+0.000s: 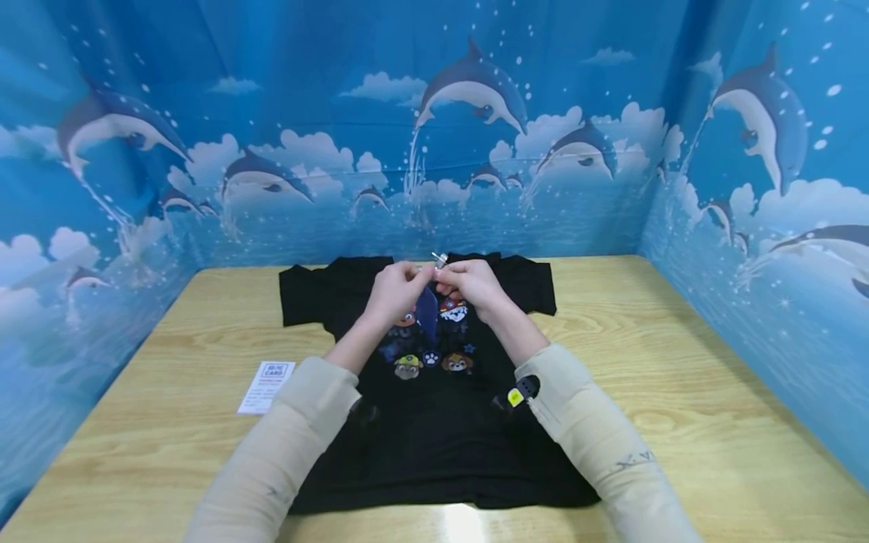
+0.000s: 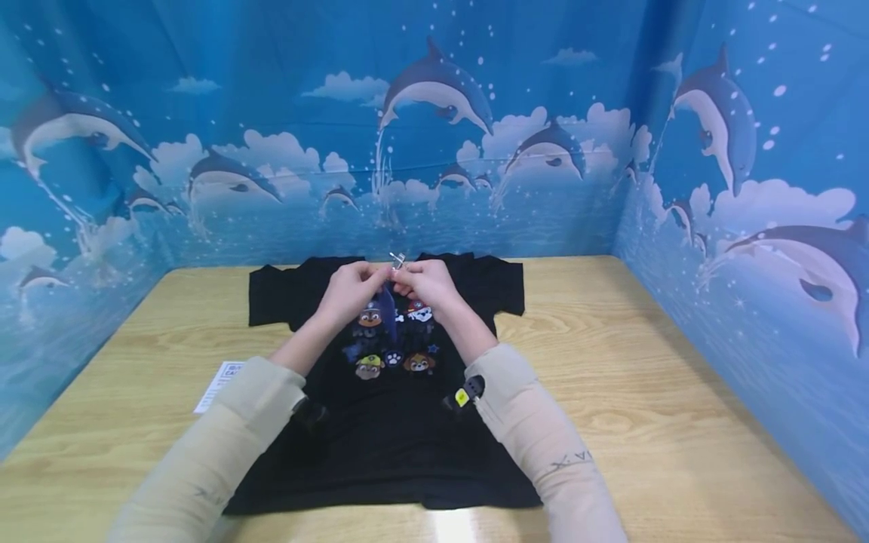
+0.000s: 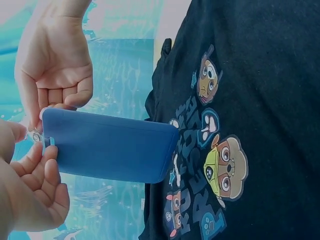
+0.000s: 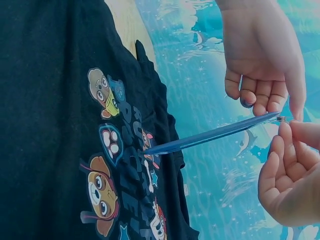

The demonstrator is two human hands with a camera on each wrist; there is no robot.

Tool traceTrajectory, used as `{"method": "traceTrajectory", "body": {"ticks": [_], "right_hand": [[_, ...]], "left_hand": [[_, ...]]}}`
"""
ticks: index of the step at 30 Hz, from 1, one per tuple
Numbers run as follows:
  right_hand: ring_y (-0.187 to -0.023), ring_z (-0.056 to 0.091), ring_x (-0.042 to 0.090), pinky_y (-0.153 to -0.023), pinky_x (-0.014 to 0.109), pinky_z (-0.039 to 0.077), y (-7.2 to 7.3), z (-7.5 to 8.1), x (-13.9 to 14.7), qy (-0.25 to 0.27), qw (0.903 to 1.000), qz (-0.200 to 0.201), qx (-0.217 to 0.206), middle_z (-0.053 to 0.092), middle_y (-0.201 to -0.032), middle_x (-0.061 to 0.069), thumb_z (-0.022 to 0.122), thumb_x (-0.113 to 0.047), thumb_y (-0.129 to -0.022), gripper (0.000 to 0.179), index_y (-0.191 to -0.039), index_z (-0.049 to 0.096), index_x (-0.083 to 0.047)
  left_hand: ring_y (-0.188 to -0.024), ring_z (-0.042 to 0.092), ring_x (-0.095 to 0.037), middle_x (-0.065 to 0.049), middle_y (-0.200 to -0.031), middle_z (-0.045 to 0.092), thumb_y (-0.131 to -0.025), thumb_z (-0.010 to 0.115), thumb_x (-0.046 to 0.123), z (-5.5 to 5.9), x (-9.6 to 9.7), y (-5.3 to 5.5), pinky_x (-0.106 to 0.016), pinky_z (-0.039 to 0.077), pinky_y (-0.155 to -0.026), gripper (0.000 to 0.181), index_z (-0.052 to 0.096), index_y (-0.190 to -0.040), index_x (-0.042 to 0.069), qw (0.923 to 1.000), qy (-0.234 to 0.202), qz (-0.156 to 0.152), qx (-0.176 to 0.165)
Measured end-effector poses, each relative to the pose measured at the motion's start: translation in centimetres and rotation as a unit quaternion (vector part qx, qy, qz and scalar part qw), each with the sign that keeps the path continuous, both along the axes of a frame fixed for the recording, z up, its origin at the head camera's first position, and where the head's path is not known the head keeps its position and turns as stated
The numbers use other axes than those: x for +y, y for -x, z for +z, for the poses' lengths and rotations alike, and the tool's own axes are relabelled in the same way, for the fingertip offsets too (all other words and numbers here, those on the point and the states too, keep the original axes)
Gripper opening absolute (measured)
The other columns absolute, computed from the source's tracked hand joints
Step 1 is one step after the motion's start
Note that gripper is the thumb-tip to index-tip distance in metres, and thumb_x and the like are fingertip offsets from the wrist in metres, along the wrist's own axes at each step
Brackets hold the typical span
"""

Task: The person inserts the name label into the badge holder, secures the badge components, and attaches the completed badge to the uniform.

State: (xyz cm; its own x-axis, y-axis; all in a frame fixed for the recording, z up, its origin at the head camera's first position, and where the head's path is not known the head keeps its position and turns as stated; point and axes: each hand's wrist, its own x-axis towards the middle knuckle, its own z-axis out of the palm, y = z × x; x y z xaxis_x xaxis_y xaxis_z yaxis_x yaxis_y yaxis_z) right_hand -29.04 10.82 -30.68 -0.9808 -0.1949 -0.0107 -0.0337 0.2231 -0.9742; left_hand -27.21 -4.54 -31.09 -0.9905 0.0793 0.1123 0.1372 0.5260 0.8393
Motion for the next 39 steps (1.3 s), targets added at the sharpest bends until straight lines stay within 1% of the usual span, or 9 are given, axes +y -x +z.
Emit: {"method": "traceTrajectory", "body": {"ticks": [2, 7, 10, 14, 16, 23, 29, 32, 39], "right_hand": [[-0.068, 0.057, 0.015, -0.059, 0.025, 0.046, -0.1, 0.0, 0.0, -0.014, 0.9999, 0.001, 0.009, 0.061, -0.068, 0.0, 0.06, -0.016, -0.091, 0.024, -0.096, 0.067, 0.006], [-0.076, 0.059, 0.023, -0.059, 0.025, 0.045, -0.3, 0.1, 0.0, -0.032, 0.9991, 0.001, 0.029, 0.062, -0.07, 0.002, 0.06, -0.017, -0.091, 0.024, -0.092, 0.069, 0.005], [-0.078, 0.058, 0.025, -0.06, 0.025, 0.045, -0.3, 0.2, -0.1, -0.038, 0.9984, -0.002, 0.042, 0.062, -0.072, 0.003, 0.06, -0.019, -0.091, 0.024, -0.088, 0.07, 0.003], [-0.074, 0.057, 0.02, -0.062, 0.027, 0.045, -0.3, 0.5, -0.2, -0.046, 0.9975, -0.006, 0.054, 0.061, -0.073, 0.004, 0.06, -0.02, -0.091, 0.024, -0.086, 0.07, 0.002], [-0.074, 0.057, 0.018, -0.063, 0.028, 0.045, -0.3, 0.5, -0.3, -0.046, 0.9974, -0.009, 0.054, 0.062, -0.074, 0.005, 0.06, -0.019, -0.091, 0.024, -0.087, 0.07, 0.002], [-0.077, 0.058, 0.023, -0.062, 0.026, 0.045, -0.4, 0.5, -0.3, -0.034, 0.9984, -0.016, 0.043, 0.061, -0.073, 0.004, 0.06, -0.018, -0.091, 0.022, -0.089, 0.07, 0.003], [-0.074, 0.056, 0.019, -0.066, 0.031, 0.047, -0.4, 0.4, -0.2, -0.034, 0.9978, -0.019, 0.053, 0.061, -0.073, 0.005, 0.06, -0.017, -0.091, 0.023, -0.086, 0.07, 0.003], [-0.075, 0.057, 0.021, -0.068, 0.034, 0.047, -0.5, 0.1, -0.3, -0.022, 0.9983, -0.027, 0.046, 0.061, -0.071, 0.004, 0.061, -0.016, -0.091, 0.022, -0.085, 0.069, 0.003], [-0.077, 0.06, 0.029, -0.059, 0.03, 0.046, -0.9, -0.1, -0.8, -0.005, 0.999, -0.04, 0.019, 0.061, -0.07, 0.002, 0.062, -0.02, -0.09, 0.022, -0.088, 0.069, 0.001]], "left_hand": [[-0.046, 0.045, -0.015, -0.003, -0.059, 0.043, -0.093, 0.047, 0.049, 0.1, 0.1, 0.0, -0.032, 0.049, -0.043, 0.042, 0.059, -0.084, 0.009, 0.9998, -0.004, -0.004, -0.019], [-0.045, 0.04, -0.014, -0.002, -0.056, 0.04, -0.093, 0.047, 0.037, 0.4, 0.2, -0.1, -0.03, 0.045, -0.04, 0.037, 0.048, -0.068, 0.009, 0.9994, -0.006, -0.004, -0.034], [-0.043, 0.036, -0.013, 0.0, -0.053, 0.037, -0.091, 0.047, 0.03, 0.8, 0.3, -0.1, -0.029, 0.043, -0.039, 0.033, 0.045, -0.064, 0.011, 0.9995, -0.005, -0.001, -0.032], [-0.042, 0.032, -0.012, 0.0, -0.051, 0.037, -0.09, 0.047, 0.023, 1.1, 0.3, 0.0, -0.026, 0.038, -0.039, 0.032, 0.047, -0.061, 0.01, 0.9998, 0.01, 0.002, -0.017], [-0.042, 0.032, -0.012, 0.0, -0.053, 0.039, -0.09, 0.046, 0.022, 1.3, 0.3, 0.0, -0.027, 0.036, -0.039, 0.03, 0.049, -0.063, 0.009, 0.9998, 0.014, 0.004, -0.015], [-0.046, 0.036, -0.012, -0.007, -0.071, 0.053, -0.091, 0.046, 0.025, 1.1, 0.2, 0.1, -0.031, 0.043, -0.044, 0.028, 0.06, -0.077, 0.006, 0.9993, 0.001, -0.007, -0.036], [-0.046, 0.039, -0.012, -0.012, -0.077, 0.053, -0.094, 0.044, 0.023, 0.8, -0.1, 0.4, -0.03, 0.045, -0.043, 0.026, 0.061, -0.086, 0.005, 0.9981, -0.012, -0.034, -0.051], [-0.047, 0.04, -0.013, -0.011, -0.076, 0.052, -0.094, 0.044, 0.023, 0.7, -0.1, 0.5, -0.031, 0.046, -0.044, 0.025, 0.06, -0.085, 0.005, 0.9983, -0.012, -0.039, -0.042], [-0.046, 0.039, -0.013, -0.005, -0.068, 0.051, -0.093, 0.047, 0.02, -0.1, 0.0, 0.5, -0.029, 0.038, -0.042, 0.026, 0.056, -0.075, 0.006, 0.9996, -0.013, -0.019, 0.013]]}}
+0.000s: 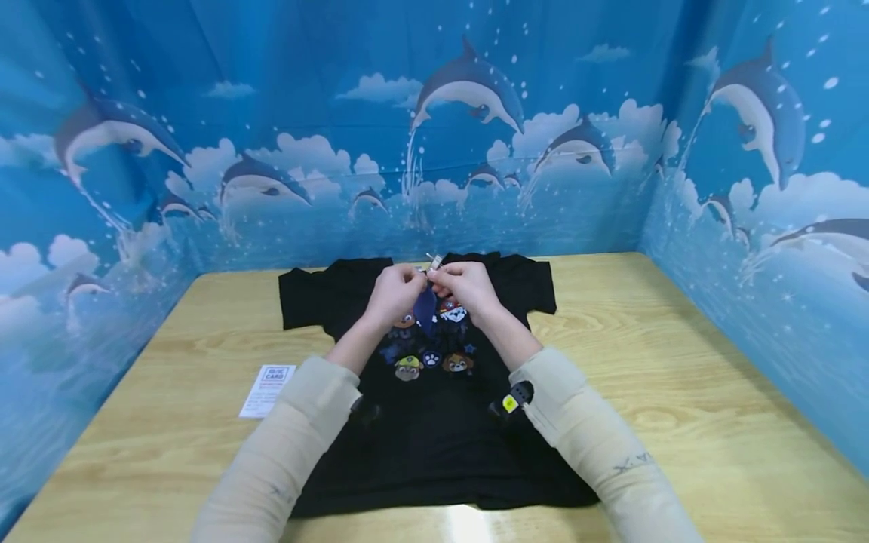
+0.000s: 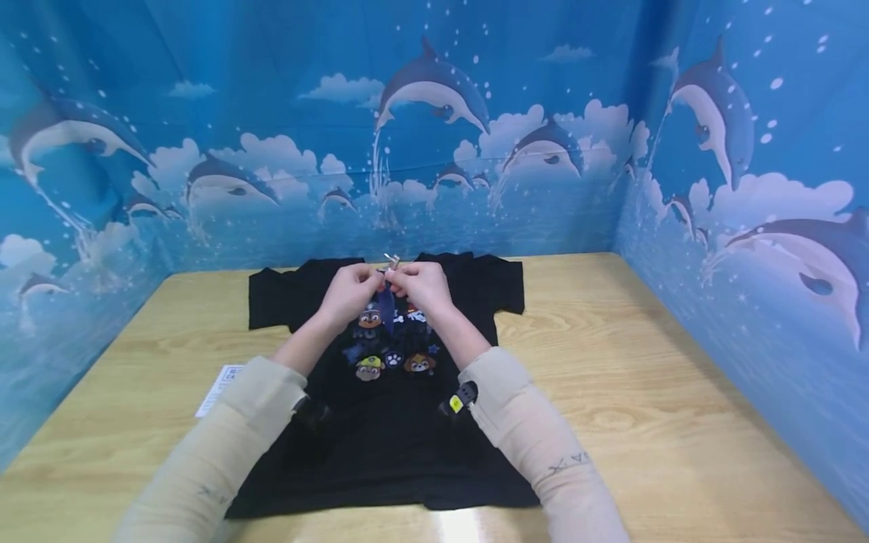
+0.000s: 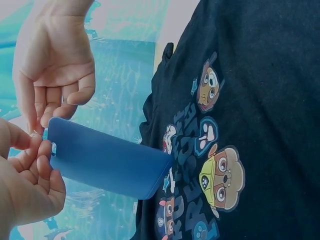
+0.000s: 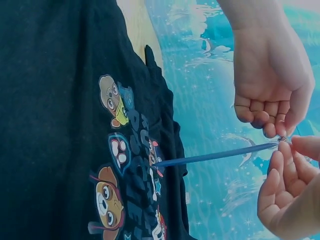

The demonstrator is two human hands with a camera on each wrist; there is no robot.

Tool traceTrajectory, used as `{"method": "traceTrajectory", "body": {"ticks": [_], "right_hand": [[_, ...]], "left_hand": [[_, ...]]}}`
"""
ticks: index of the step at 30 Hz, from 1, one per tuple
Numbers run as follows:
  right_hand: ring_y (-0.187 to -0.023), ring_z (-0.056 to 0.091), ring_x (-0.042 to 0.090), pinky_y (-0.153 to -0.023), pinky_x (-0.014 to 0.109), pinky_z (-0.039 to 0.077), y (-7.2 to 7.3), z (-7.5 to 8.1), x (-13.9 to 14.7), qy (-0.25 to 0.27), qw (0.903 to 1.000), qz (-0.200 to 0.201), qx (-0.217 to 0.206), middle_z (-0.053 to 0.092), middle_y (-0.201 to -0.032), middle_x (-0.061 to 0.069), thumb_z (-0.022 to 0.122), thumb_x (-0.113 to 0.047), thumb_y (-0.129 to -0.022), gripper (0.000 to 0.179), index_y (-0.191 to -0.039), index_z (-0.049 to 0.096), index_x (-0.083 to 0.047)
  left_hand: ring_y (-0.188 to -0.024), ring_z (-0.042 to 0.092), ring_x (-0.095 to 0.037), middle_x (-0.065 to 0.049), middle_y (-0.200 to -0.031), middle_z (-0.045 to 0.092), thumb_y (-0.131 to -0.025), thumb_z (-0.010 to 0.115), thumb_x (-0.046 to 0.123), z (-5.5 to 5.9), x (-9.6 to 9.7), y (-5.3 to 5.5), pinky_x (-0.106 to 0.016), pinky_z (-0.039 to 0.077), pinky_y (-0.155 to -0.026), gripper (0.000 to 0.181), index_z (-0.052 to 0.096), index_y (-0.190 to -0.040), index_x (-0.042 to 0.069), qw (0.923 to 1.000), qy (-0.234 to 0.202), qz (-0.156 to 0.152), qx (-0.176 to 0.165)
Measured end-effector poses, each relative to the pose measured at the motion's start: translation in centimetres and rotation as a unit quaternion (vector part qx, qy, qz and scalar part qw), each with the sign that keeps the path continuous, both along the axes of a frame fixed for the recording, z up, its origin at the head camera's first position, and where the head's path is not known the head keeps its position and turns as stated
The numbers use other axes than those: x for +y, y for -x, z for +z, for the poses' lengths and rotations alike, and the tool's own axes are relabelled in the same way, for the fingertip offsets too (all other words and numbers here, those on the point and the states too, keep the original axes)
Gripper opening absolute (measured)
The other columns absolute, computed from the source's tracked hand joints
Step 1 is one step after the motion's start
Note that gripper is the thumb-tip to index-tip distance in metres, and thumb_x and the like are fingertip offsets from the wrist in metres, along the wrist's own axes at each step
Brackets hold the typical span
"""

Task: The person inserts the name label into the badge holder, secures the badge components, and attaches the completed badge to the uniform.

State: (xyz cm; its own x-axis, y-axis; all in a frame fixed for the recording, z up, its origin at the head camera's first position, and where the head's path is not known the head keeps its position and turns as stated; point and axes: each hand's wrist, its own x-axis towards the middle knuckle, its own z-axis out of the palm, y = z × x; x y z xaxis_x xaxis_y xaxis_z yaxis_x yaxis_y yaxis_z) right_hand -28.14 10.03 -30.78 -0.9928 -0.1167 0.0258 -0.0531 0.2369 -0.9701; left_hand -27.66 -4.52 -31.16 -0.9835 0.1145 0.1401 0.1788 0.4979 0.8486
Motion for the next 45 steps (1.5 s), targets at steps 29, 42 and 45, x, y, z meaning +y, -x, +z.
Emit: {"method": "traceTrajectory", "body": {"ticks": [29, 42, 45], "right_hand": [[-0.052, 0.051, 0.012, -0.049, 0.021, 0.043, -0.4, -1.3, -1.3, 0.051, 0.9981, -0.034, 0.011, 0.055, -0.061, 0.002, 0.055, -0.012, -0.094, 0.027, -0.071, 0.061, 0.003], [-0.049, 0.05, 0.008, -0.047, 0.021, 0.043, -0.2, -1.2, -0.9, 0.12, 0.9917, -0.023, -0.041, 0.055, -0.058, 0.001, 0.057, -0.01, -0.092, 0.023, -0.072, 0.061, 0.0], [-0.049, 0.05, 0.008, -0.048, 0.021, 0.044, -0.1, -1.1, -0.9, 0.127, 0.9906, -0.021, -0.046, 0.055, -0.059, 0.001, 0.057, -0.01, -0.092, 0.021, -0.073, 0.061, 0.0]], "left_hand": [[-0.041, 0.035, -0.01, -0.002, -0.066, 0.047, -0.09, 0.053, 0.014, -0.6, 0.3, -0.3, -0.026, 0.035, -0.038, 0.02, 0.06, -0.077, 0.002, 0.9957, -0.088, 0.021, -0.02], [-0.046, 0.039, -0.011, -0.006, -0.067, 0.049, -0.088, 0.054, 0.009, -0.7, 0.4, -0.3, -0.025, 0.033, -0.042, 0.016, 0.059, -0.076, -0.001, 0.9922, -0.124, 0.011, -0.013], [-0.045, 0.038, -0.011, -0.004, -0.067, 0.048, -0.088, 0.053, 0.008, -0.7, 0.4, -0.4, -0.025, 0.032, -0.041, 0.017, 0.059, -0.076, -0.001, 0.9918, -0.127, 0.006, -0.015]]}}
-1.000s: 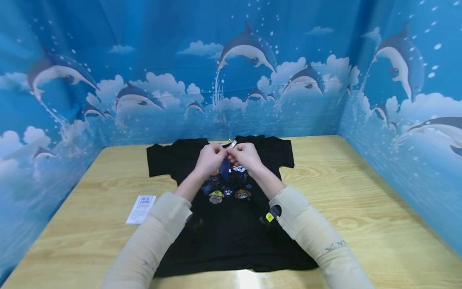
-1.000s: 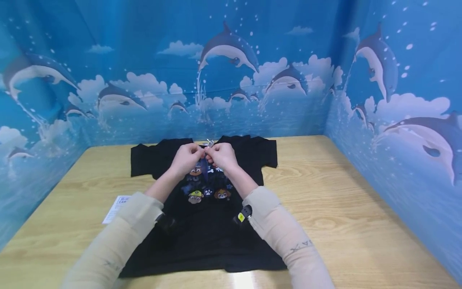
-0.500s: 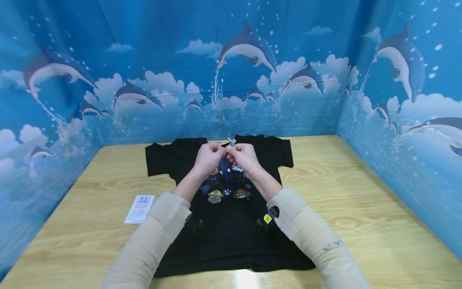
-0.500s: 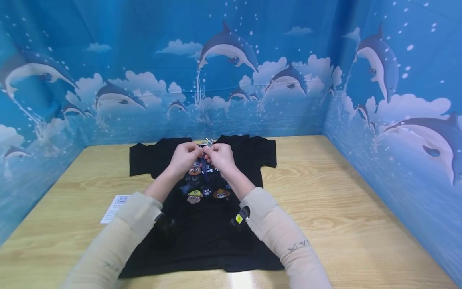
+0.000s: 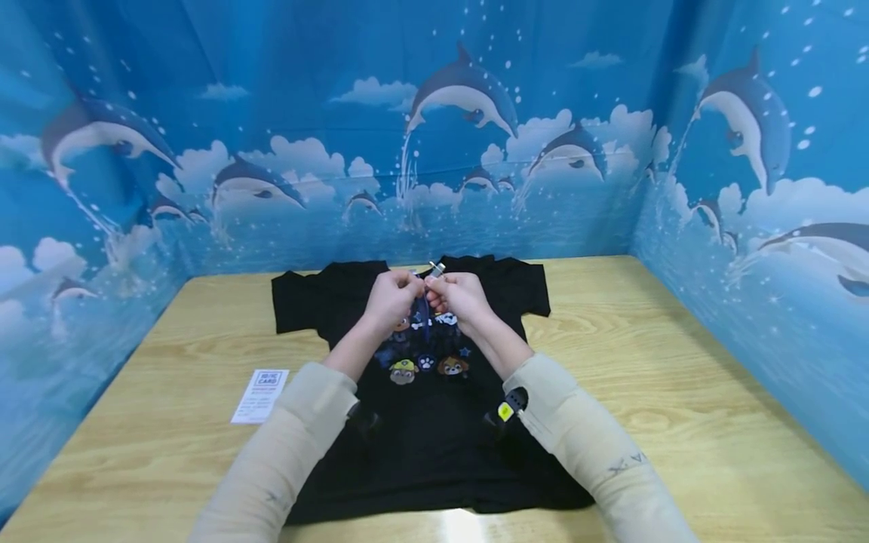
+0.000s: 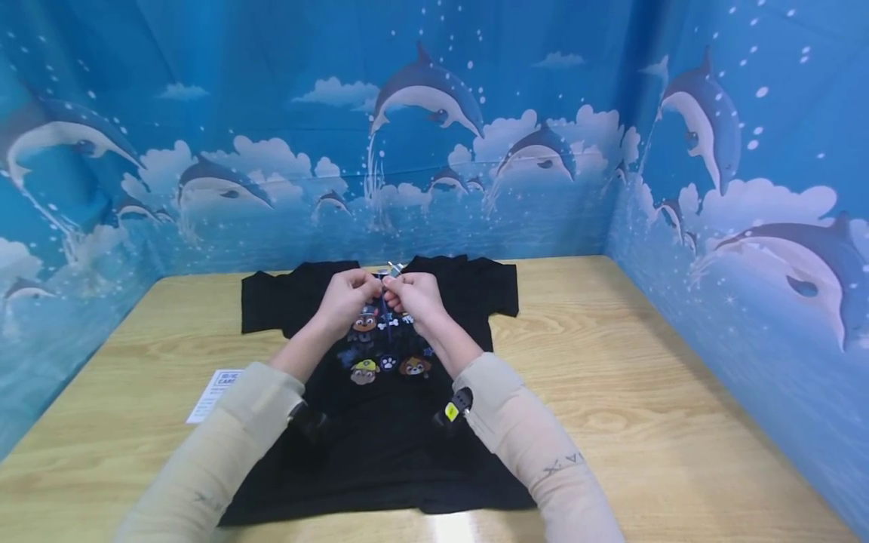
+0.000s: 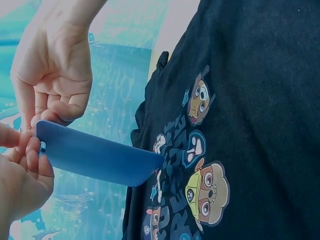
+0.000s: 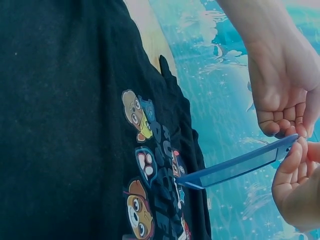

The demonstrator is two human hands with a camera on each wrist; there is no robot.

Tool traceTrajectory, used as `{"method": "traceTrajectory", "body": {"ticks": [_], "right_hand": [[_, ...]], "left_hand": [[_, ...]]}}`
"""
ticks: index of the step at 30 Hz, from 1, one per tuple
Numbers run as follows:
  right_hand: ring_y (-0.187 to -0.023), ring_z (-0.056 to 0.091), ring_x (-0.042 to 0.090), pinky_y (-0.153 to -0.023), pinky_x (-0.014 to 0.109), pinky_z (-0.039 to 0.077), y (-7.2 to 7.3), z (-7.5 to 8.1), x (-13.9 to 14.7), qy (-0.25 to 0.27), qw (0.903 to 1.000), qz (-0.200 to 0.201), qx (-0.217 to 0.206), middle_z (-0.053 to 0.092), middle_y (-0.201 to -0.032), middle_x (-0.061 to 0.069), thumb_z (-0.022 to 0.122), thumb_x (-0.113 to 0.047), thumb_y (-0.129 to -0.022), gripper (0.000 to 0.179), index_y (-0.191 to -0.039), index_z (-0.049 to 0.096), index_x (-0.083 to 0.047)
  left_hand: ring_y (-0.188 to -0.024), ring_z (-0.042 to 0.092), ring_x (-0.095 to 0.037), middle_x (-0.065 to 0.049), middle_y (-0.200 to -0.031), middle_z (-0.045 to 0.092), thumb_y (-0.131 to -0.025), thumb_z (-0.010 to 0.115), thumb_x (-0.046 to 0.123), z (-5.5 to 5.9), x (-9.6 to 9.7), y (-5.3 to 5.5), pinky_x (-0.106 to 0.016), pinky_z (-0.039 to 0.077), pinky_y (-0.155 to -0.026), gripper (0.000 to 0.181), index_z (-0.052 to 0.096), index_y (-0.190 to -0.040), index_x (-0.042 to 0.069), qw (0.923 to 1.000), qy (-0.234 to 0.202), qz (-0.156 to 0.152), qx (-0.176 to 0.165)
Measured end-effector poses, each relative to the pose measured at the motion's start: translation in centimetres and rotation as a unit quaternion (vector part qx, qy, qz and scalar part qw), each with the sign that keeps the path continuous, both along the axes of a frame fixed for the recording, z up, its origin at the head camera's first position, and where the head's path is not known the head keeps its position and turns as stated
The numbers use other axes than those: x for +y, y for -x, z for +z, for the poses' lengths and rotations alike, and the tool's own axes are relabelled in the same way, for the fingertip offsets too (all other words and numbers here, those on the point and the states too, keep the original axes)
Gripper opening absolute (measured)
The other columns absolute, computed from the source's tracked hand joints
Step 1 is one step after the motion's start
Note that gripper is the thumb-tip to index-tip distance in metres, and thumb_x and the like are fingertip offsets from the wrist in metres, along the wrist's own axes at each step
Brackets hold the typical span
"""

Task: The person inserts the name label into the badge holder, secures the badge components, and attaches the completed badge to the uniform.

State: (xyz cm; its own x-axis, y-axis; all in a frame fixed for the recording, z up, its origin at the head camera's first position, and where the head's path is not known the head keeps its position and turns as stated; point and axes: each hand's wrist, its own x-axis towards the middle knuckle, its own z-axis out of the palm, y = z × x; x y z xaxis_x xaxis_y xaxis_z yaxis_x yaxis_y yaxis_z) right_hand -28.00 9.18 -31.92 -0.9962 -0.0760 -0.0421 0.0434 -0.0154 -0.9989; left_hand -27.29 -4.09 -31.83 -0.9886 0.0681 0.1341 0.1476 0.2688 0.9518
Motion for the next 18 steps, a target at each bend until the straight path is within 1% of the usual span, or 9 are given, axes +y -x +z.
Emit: {"method": "traceTrajectory", "body": {"ticks": [4, 10, 11, 14, 16, 18], "right_hand": [[-0.05, 0.05, 0.008, -0.049, 0.021, 0.044, 0.0, 0.0, -0.01, 0.017, 0.9998, 0.004, -0.007, 0.055, -0.059, 0.001, 0.057, -0.009, -0.092, 0.019, -0.076, 0.061, 0.001], [-0.05, 0.051, 0.008, -0.048, 0.019, 0.043, -0.03, 0.11, -0.03, 0.041, 0.9988, 0.007, -0.025, 0.055, -0.06, 0.002, 0.056, -0.007, -0.092, 0.015, -0.082, 0.061, 0.002], [-0.05, 0.05, 0.008, -0.048, 0.019, 0.043, -0.03, 0.09, -0.02, 0.043, 0.9987, 0.007, -0.027, 0.055, -0.06, 0.002, 0.056, -0.007, -0.092, 0.014, -0.082, 0.061, 0.002], [-0.05, 0.051, 0.008, -0.048, 0.019, 0.044, 0.0, -0.02, 0.06, 0.033, 0.9992, 0.006, -0.023, 0.055, -0.06, 0.002, 0.056, -0.007, -0.092, 0.016, -0.081, 0.061, 0.003], [-0.05, 0.051, 0.008, -0.049, 0.02, 0.044, 0.06, -0.09, 0.14, 0.018, 0.9997, 0.003, -0.014, 0.056, -0.06, 0.002, 0.057, -0.008, -0.092, 0.017, -0.08, 0.062, 0.003], [-0.051, 0.052, 0.009, -0.049, 0.021, 0.045, 0.08, -0.08, 0.22, -0.003, 1.0, -0.002, -0.003, 0.056, -0.061, 0.002, 0.057, -0.01, -0.092, 0.019, -0.078, 0.062, 0.002]], "left_hand": [[-0.045, 0.037, -0.011, -0.005, -0.069, 0.048, -0.09, 0.053, 0.01, -0.08, 0.0, -0.04, -0.025, 0.03, -0.038, 0.019, 0.057, -0.075, 0.0, 0.9999, -0.012, -0.001, -0.009], [-0.043, 0.035, -0.01, -0.002, -0.064, 0.043, -0.088, 0.055, 0.01, -0.21, 0.05, -0.02, -0.027, 0.032, -0.037, 0.017, 0.056, -0.073, 0.002, 0.9994, -0.026, 0.007, -0.023], [-0.043, 0.035, -0.01, -0.001, -0.064, 0.044, -0.087, 0.055, 0.01, -0.22, 0.06, 0.0, -0.028, 0.033, -0.037, 0.016, 0.057, -0.073, 0.002, 0.9993, -0.026, 0.008, -0.026], [-0.044, 0.036, -0.011, -0.002, -0.068, 0.046, -0.087, 0.054, 0.011, -0.11, 0.02, 0.03, -0.029, 0.034, -0.039, 0.015, 0.058, -0.076, 0.002, 0.999, -0.017, 0.006, -0.042], [-0.046, 0.036, -0.011, -0.002, -0.069, 0.047, -0.087, 0.052, 0.012, 0.07, -0.02, 0.06, -0.029, 0.034, -0.04, 0.016, 0.059, -0.079, 0.001, 0.9989, 0.0, -0.002, -0.047], [-0.046, 0.036, -0.011, -0.002, -0.066, 0.045, -0.088, 0.05, 0.014, 0.36, -0.06, 0.03, -0.028, 0.033, -0.039, 0.018, 0.06, -0.081, 0.001, 0.9982, 0.021, -0.012, -0.054]]}}
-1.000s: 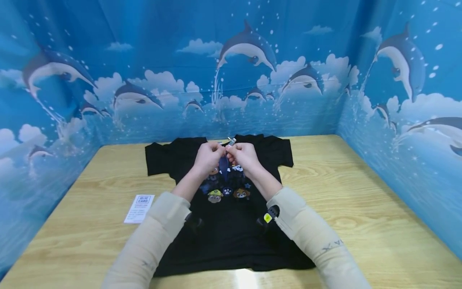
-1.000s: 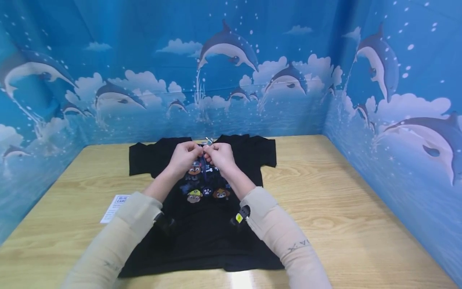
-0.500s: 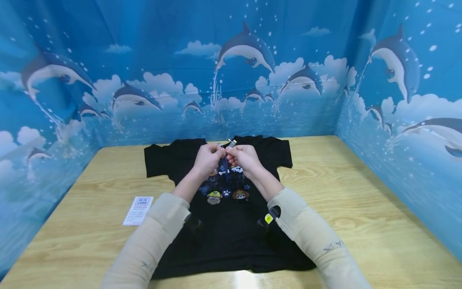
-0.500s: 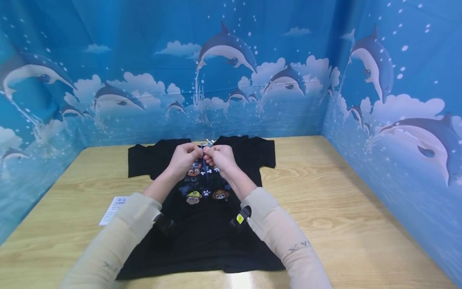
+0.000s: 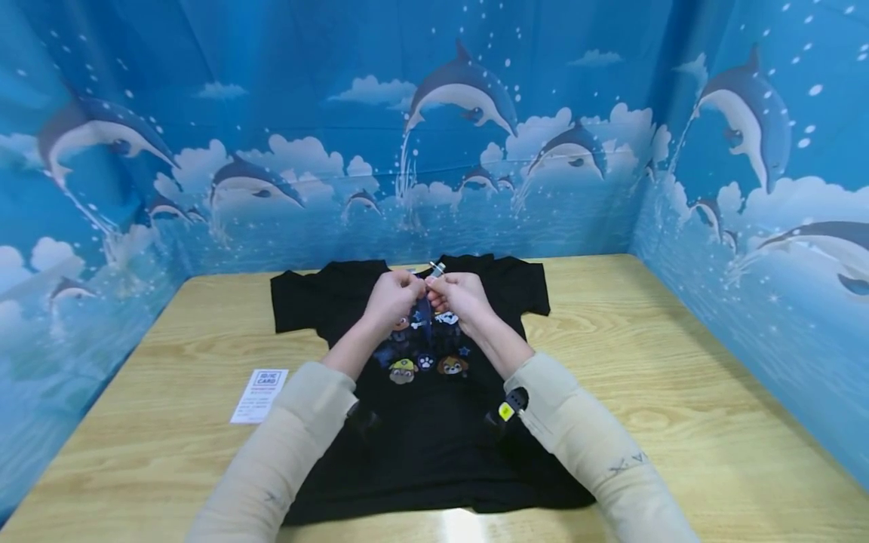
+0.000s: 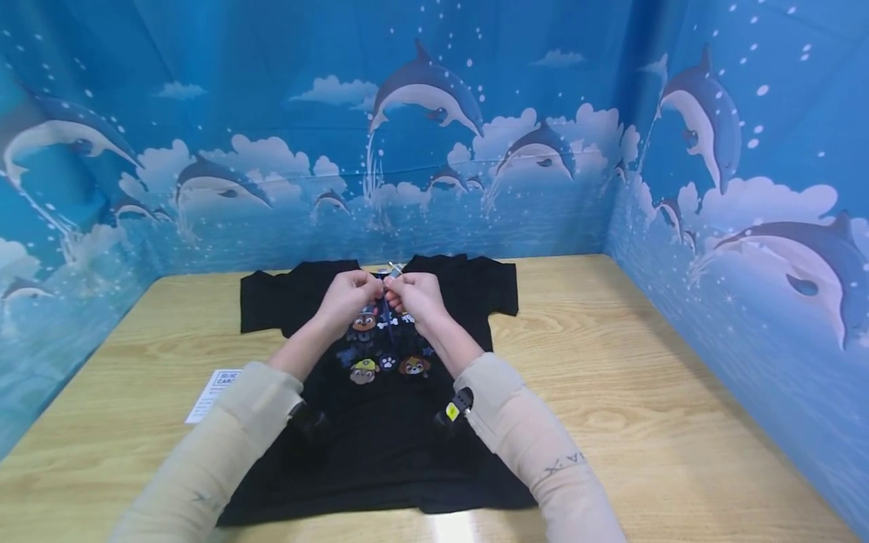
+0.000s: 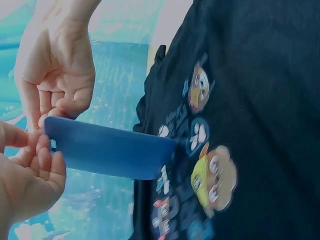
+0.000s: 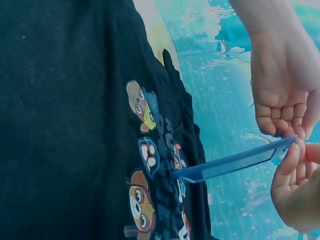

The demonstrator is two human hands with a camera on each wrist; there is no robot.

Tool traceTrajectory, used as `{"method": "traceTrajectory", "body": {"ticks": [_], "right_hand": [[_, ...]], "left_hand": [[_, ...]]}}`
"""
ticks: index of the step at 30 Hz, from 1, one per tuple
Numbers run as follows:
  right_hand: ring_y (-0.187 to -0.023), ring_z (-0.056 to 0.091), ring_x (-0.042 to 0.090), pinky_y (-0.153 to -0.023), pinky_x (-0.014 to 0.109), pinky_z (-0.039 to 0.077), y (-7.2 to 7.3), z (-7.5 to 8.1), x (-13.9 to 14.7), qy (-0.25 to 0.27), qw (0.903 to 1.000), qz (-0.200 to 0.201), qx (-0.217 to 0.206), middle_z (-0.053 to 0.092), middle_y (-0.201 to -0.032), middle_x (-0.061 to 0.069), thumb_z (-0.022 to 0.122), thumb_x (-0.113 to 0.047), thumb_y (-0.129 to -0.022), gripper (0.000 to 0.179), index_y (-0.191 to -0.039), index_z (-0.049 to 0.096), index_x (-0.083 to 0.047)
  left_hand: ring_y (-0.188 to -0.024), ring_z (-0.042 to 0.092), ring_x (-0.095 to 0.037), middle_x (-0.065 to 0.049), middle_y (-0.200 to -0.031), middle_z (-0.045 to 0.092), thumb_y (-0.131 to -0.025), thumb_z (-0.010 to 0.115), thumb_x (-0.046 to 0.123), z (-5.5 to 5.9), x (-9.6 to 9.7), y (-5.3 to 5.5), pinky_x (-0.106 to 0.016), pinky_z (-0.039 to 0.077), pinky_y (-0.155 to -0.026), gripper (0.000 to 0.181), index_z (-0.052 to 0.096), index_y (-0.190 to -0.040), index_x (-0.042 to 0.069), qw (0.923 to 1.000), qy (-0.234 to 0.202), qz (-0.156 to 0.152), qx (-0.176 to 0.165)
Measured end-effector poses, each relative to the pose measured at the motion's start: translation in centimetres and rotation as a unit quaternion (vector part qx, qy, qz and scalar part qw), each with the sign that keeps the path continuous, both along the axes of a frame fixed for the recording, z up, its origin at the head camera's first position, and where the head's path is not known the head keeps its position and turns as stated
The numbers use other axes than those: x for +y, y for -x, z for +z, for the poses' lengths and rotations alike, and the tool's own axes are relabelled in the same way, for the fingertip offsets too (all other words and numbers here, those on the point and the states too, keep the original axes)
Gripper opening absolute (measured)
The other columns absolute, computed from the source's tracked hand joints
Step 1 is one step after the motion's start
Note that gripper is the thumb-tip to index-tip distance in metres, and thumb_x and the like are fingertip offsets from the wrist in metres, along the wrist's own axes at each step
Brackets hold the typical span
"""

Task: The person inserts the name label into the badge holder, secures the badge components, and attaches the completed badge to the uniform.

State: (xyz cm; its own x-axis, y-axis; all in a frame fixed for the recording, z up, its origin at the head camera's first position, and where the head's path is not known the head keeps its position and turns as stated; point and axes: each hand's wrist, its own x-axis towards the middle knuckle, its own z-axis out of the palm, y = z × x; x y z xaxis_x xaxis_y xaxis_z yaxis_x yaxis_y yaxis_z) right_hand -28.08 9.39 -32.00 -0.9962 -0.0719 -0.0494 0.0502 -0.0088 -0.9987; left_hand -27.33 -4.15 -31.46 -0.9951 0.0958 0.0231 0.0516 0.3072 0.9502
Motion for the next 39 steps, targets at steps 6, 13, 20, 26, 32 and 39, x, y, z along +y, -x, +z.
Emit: {"method": "traceTrajectory", "body": {"ticks": [6, 13, 20, 26, 32, 39], "right_hand": [[-0.052, 0.052, 0.01, -0.048, 0.021, 0.043, 0.0, 0.6, 0.0, -0.024, 0.9991, -0.016, 0.033, 0.057, -0.059, 0.002, 0.056, -0.009, -0.092, 0.023, -0.074, 0.063, 0.003], [-0.049, 0.051, 0.008, -0.047, 0.02, 0.042, 0.0, 0.7, -0.1, -0.005, 0.9993, -0.022, 0.028, 0.057, -0.058, 0.001, 0.059, -0.01, -0.091, 0.019, -0.077, 0.064, 0.003], [-0.05, 0.052, 0.009, -0.047, 0.021, 0.045, -0.4, 0.3, -0.4, 0.02, 0.9992, -0.031, 0.012, 0.058, -0.062, 0.003, 0.06, -0.012, -0.09, 0.019, -0.08, 0.063, 0.004], [-0.049, 0.052, 0.009, -0.047, 0.021, 0.045, -0.4, 0.4, -0.4, 0.033, 0.9981, -0.052, -0.01, 0.059, -0.062, 0.004, 0.065, -0.014, -0.088, 0.019, -0.081, 0.066, 0.004], [-0.049, 0.051, 0.008, -0.049, 0.021, 0.044, -0.4, 0.4, -0.4, 0.025, 0.9982, -0.051, -0.019, 0.058, -0.061, 0.002, 0.063, -0.013, -0.089, 0.018, -0.078, 0.066, 0.002], [-0.054, 0.05, 0.011, -0.05, 0.021, 0.043, -0.5, 0.5, -0.5, -0.013, 0.9987, -0.049, 0.001, 0.056, -0.064, 0.002, 0.059, -0.013, -0.092, 0.021, -0.078, 0.063, 0.002]], "left_hand": [[-0.04, 0.029, -0.009, 0.002, -0.056, 0.034, -0.095, 0.047, 0.033, 0.7, 0.1, -0.1, -0.026, 0.031, -0.036, 0.034, 0.056, -0.078, 0.005, 0.9982, 0.058, -0.01, 0.007], [-0.045, 0.033, -0.013, -0.003, -0.062, 0.037, -0.099, 0.039, 0.032, 0.8, 0.7, -0.2, -0.027, 0.034, -0.04, 0.034, 0.048, -0.079, 0.006, 0.9953, 0.096, -0.004, 0.009], [-0.049, 0.032, -0.014, -0.004, -0.064, 0.037, -0.098, 0.039, 0.024, 0.3, 1.0, -0.1, -0.027, 0.032, -0.041, 0.032, 0.047, -0.072, 0.007, 0.9954, 0.09, 0.016, 0.028], [-0.048, 0.028, -0.013, -0.003, -0.064, 0.037, -0.098, 0.039, 0.021, 0.1, 1.3, -0.1, -0.026, 0.028, -0.042, 0.029, 0.052, -0.077, 0.006, 0.9975, 0.063, 0.019, 0.024], [-0.051, 0.033, -0.015, -0.003, -0.066, 0.039, -0.096, 0.041, 0.016, -0.2, 1.4, -0.2, -0.027, 0.028, -0.045, 0.026, 0.053, -0.075, 0.004, 0.9962, 0.064, 0.025, 0.054], [-0.059, 0.041, -0.019, -0.003, -0.064, 0.043, -0.094, 0.047, 0.014, -0.8, 1.6, 0.0, -0.028, 0.032, -0.052, 0.027, 0.054, -0.07, 0.004, 0.9871, 0.08, 0.058, 0.126]]}}
